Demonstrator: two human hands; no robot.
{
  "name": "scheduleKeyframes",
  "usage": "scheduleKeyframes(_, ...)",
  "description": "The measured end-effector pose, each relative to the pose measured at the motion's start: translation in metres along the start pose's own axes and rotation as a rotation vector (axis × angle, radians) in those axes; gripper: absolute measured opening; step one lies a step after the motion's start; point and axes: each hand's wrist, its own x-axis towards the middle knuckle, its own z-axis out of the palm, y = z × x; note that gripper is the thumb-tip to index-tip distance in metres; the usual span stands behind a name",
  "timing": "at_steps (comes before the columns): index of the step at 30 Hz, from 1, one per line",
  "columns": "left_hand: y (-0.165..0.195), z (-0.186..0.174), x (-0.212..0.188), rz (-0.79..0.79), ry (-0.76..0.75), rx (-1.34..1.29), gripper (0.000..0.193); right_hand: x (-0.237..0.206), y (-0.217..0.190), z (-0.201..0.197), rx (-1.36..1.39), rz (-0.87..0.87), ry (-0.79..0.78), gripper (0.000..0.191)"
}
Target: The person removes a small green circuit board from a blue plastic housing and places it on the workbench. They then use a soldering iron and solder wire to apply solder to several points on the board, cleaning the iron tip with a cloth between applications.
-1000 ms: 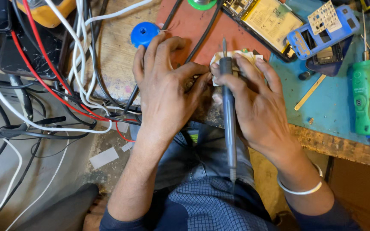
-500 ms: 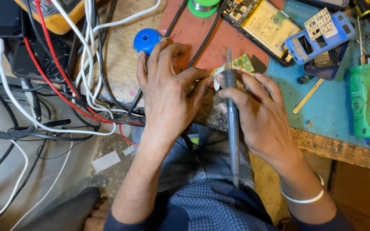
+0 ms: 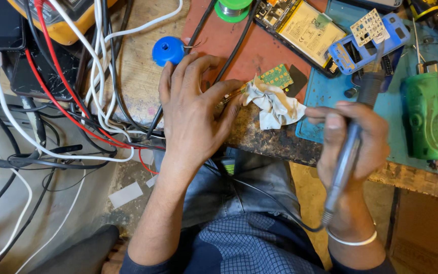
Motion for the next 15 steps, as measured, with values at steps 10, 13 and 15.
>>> scheduleKeyframes(10, 0.001, 0.003, 0.001, -0.009, 0.011, 0.064, 0.017, 0.011, 0.012, -0.009, 0.085, -0.089, -0.103, 0.030)
scheduleKeyframes(13, 0.001, 0.003, 0.001, -0.020, 0.012, 0.040, 0.016, 0.019, 0.012, -0.019, 0.202, -0.188, -0.046, 0.033)
scheduleKeyframes(15, 0.002, 0.003, 0.002, -0.016, 0.009, 0.040, 0.017, 0.023, 0.007, -0.017, 0.100, -0.202, -0.071, 0.035)
